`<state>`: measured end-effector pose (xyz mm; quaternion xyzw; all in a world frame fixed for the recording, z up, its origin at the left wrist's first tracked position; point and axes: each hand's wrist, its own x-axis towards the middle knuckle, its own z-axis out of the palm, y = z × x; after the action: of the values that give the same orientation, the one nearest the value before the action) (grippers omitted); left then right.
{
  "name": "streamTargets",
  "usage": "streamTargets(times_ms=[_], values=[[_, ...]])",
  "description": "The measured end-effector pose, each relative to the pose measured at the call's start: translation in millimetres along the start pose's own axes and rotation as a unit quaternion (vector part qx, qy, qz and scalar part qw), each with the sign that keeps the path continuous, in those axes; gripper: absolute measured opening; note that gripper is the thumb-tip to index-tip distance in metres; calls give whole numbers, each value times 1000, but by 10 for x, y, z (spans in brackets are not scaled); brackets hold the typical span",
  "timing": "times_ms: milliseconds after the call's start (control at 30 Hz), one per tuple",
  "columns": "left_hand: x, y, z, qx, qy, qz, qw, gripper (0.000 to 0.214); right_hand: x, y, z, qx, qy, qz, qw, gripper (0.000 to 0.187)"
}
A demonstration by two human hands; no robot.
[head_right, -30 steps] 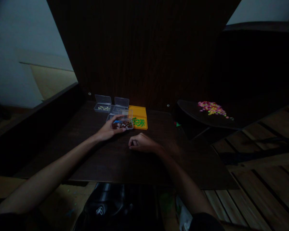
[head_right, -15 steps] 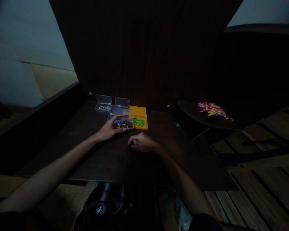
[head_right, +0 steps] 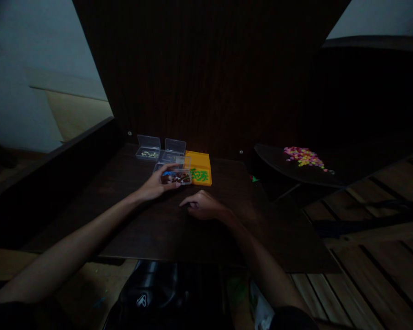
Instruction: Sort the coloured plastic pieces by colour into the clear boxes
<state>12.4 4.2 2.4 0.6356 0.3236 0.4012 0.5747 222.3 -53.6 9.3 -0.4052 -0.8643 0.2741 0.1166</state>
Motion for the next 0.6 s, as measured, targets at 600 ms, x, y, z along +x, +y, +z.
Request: streamTargets(times_ms=[600], values=[[11,46,-52,22,24,9,999,67,212,-342,55,-157,-21,48,986,43]])
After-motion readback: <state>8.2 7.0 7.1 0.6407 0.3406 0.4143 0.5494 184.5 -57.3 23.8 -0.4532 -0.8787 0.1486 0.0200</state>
